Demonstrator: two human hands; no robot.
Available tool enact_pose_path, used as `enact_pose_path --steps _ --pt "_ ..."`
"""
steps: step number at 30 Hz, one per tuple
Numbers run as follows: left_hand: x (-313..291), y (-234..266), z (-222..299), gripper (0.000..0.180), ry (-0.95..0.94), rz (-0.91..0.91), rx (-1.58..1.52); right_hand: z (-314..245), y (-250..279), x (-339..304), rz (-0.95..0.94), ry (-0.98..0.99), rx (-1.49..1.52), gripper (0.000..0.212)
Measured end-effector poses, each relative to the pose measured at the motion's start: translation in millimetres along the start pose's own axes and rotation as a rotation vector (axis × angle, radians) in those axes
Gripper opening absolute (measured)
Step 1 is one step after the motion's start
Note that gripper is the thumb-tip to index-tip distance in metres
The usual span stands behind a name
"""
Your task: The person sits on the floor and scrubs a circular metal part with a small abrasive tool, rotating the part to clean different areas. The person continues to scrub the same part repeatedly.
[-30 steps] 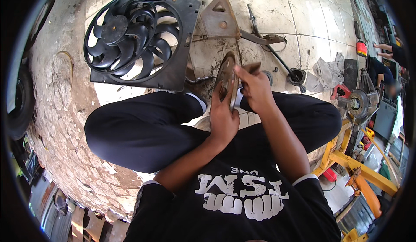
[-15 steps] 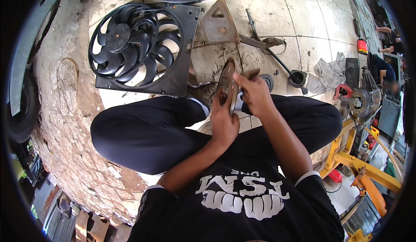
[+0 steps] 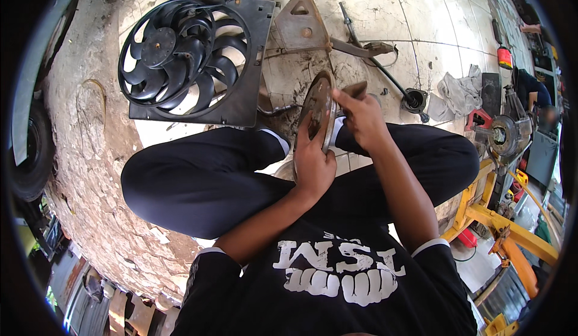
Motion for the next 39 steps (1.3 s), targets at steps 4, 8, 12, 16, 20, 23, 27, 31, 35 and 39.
enact_pose_path --steps 4,8,12,16,20,23,27,31,35,39 --pt "1.7 6.3 3.9 0.083 -0.008 0.004 0.025 0.7 4.9 10.6 0.010 -0.018 0.000 0.028" --pt "-1.6 2.5 3.2 0.083 -0.009 0.019 0.034 6.2 1.3 -6.0 -0.027 -0.100 -0.004 0.030" --pt "3.4 3.0 6.0 0.081 -0.027 0.027 0.020 -4.3 4.8 22.0 -0.023 -0.007 -0.009 0.031" --pt "-2.1 2.7 1.7 0.082 0.000 -0.009 0.007 6.8 -0.5 -9.7 -0.042 -0.035 0.011 0.030" --pt "2.2 3.7 6.4 0.084 -0.055 0.008 0.032 1.0 4.0 -2.6 -0.021 0.022 -0.020 0.028" --pt "4.3 3.6 10.3 0.084 -0.070 -0.010 0.016 -5.3 5.1 15.6 0.021 0.055 0.016 0.029" --pt "0.2 -1.0 4.8 0.083 -0.045 0.004 0.033 10.0 7.0 -0.8 -0.018 -0.023 0.052 0.028" --pt "6.1 6.0 11.2 0.068 -0.016 0.031 0.018 2.5 6.3 6.0 -0.005 -0.045 0.069 0.029" --pt "3.6 10.0 5.9 0.067 -0.011 0.050 0.020 7.3 -5.3 0.5 -0.012 -0.044 0.108 0.030" --pt "0.9 5.5 3.3 0.083 -0.036 0.045 0.048 9.0 -2.6 -9.6 -0.046 -0.092 0.035 0.030"
Point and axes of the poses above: each hand's wrist, its own x-axis towards the middle knuckle, its own y-axis out of the back of the hand, z = x × y, the point moved 10 cm from there along x, towards the middle knuckle, and after that the axes turned 13 degrees about x, right-handed, at the moved point
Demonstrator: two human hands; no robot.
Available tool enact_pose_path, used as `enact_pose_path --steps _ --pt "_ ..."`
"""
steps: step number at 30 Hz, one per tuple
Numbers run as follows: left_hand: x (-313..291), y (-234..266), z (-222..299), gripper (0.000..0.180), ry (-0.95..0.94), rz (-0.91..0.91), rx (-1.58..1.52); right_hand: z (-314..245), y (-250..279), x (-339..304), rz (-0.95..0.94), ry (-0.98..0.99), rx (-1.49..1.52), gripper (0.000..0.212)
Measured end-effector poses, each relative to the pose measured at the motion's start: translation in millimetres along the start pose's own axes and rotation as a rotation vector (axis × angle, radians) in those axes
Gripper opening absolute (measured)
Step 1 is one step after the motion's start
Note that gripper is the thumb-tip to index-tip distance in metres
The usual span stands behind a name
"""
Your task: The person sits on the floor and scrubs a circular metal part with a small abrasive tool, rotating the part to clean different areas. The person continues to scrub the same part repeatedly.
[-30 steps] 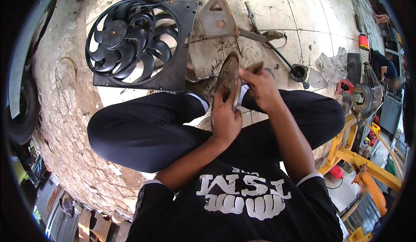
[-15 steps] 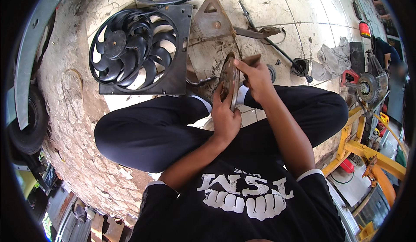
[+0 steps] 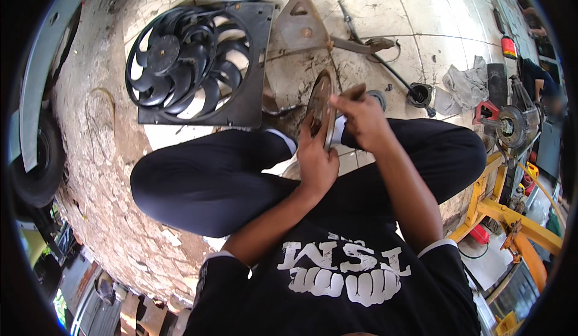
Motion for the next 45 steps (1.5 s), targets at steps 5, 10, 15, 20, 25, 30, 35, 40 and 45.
enact_pose_path --steps 5,10,15,20,25,30,35,40,45 --pt "2.0 5.9 2.4 0.070 0.013 0.008 0.003 -11.0 4.4 22.4 0.033 0.077 -0.021 0.028" --pt "-0.2 3.3 -1.3 0.070 0.041 0.016 -0.059 -4.0 1.9 6.4 0.000 0.004 -0.057 0.029" --pt "2.1 5.5 2.7 0.069 0.008 0.007 0.014 -12.1 3.6 27.8 0.005 0.105 -0.020 0.031" --pt "-3.7 -2.6 2.2 0.074 0.004 -0.001 -0.023 -8.2 13.5 12.7 0.008 0.024 -0.082 0.028" --pt "-1.0 -7.4 1.4 0.082 0.015 -0.029 -0.026 -13.1 7.7 22.2 -0.003 0.074 -0.050 0.028" --pt "-8.8 -13.0 -0.4 0.082 0.017 -0.048 -0.028 -10.3 13.2 9.6 -0.013 0.053 -0.060 0.029" --pt "-2.9 -6.7 6.9 0.080 -0.021 -0.027 -0.021 -17.7 12.2 18.2 0.020 0.100 -0.011 0.028" --pt "-3.0 -7.1 6.2 0.076 -0.006 -0.027 -0.044 -9.3 21.6 22.2 0.043 0.059 -0.020 0.028" --pt "-0.9 0.1 2.6 0.071 -0.011 -0.005 -0.028 -0.4 14.0 16.8 0.031 0.053 0.028 0.031"
Point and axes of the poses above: each hand's wrist, its own x-axis towards the middle knuckle, its own y-axis out of the back of the hand, z = x × y, the point moved 10 cm from there along x, towards the middle knuckle, and after that the axes turned 13 degrees about x, right-handed, at the moved point
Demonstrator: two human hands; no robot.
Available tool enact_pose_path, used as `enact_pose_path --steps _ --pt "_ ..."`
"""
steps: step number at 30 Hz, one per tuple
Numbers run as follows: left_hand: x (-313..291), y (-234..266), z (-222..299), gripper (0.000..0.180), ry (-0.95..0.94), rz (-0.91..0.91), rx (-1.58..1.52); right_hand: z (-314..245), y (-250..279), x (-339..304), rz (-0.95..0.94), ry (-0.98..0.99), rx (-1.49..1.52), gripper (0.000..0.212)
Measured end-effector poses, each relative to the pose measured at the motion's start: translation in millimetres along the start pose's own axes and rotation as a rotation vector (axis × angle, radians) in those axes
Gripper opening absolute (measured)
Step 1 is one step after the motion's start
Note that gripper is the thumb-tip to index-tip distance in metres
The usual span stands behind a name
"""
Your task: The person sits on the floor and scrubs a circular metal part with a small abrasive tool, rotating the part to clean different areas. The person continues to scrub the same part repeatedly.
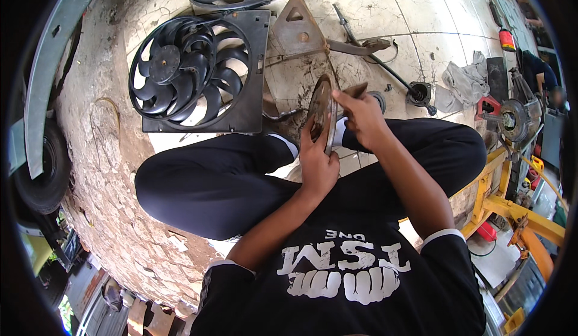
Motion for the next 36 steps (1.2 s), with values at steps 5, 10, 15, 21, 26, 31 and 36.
enact_pose_path --steps 5,10,15,21,26,31,36 --pt "4.4 -9.8 4.7 0.070 -0.018 -0.065 -0.007 -28.7 16.2 47.1 0.080 0.160 -0.142 0.034" --pt "0.6 -20.2 14.3 0.073 -0.058 -0.137 0.059 -24.4 27.9 39.2 0.042 0.127 0.398 0.026" --pt "3.0 -23.2 6.3 0.069 0.001 -0.183 0.018 -61.2 -0.4 -28.3 -0.165 0.100 0.582 0.020" --pt "30.9 -15.4 -12.9 0.066 0.071 -0.201 0.051 -81.6 6.9 -29.7 -0.329 0.164 0.781 0.022" --pt "48.5 -11.1 -42.0 0.062 0.236 -0.268 -0.156 -86.2 -16.3 -39.4 -0.460 0.099 0.830 0.027" --pt "49.0 -11.5 -39.1 0.061 0.130 -0.247 -0.155 -83.4 -27.2 -56.5 -0.485 0.054 0.821 0.031" --pt "47.6 -15.7 -44.2 0.060 0.173 -0.230 -0.236 -77.1 -27.6 -46.9 -0.472 0.113 0.769 0.031"
Point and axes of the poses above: each hand's wrist, its own x-axis towards the middle knuckle, its own y-axis out of the back of the hand, z = x × y, the point moved 10 cm from there along x, towards the middle knuckle, and after that the axes turned 13 degrees about x, right-handed, at the moved point
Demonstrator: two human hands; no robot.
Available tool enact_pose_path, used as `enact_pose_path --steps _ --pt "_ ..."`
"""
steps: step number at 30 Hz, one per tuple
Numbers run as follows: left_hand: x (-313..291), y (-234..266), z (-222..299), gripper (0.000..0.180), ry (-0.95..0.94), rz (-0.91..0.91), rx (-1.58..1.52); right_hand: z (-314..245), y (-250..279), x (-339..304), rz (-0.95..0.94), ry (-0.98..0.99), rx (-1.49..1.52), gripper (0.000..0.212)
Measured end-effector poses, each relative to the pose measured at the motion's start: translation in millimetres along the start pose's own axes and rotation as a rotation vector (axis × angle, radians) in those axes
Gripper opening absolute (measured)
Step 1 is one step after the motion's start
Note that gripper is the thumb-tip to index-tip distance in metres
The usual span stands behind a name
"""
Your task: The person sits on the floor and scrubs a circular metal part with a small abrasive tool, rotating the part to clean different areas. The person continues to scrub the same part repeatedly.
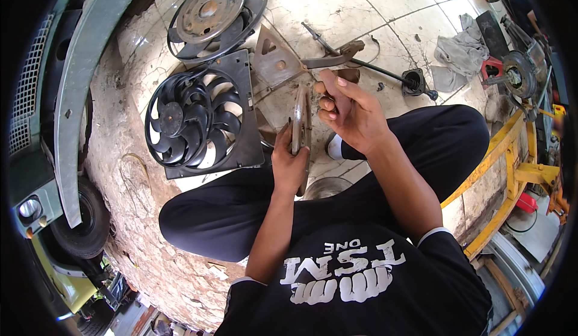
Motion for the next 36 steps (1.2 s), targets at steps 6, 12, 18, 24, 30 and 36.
enact_pose_path --steps 6,12,18,24,30,36 --pt "2.1 0.2 -2.1 0.060 0.025 0.020 0.011 3.0 1.0 -2.7 -0.029 -0.054 -0.003 0.029" --pt "0.2 7.2 1.2 0.056 0.025 0.064 0.071 4.8 -12.3 -8.8 -0.022 -0.066 -0.081 0.029" --pt "-2.4 5.1 4.0 0.053 -0.013 0.055 0.047 5.4 -16.1 -8.2 -0.142 -0.017 -0.056 0.024" --pt "-4.9 -0.1 10.6 0.055 -0.042 0.035 0.076 2.5 -17.4 -7.9 -0.209 0.022 -0.069 0.021" --pt "-7.5 -3.3 25.1 0.057 -0.143 0.045 0.168 0.7 -16.3 -8.4 -0.188 0.056 -0.085 0.025" --pt "-7.3 2.2 26.0 0.057 0.023 0.021 0.077 -0.8 -13.0 -9.0 -0.110 0.092 -0.288 0.026"
Point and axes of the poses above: each hand's wrist, its own x-axis towards the middle knuckle, its own y-axis out of the back of the hand, z = x × y, the point moved 10 cm from there along x, towards the middle knuckle, and after that the axes turned 13 degrees about x, right-handed, at the moved point
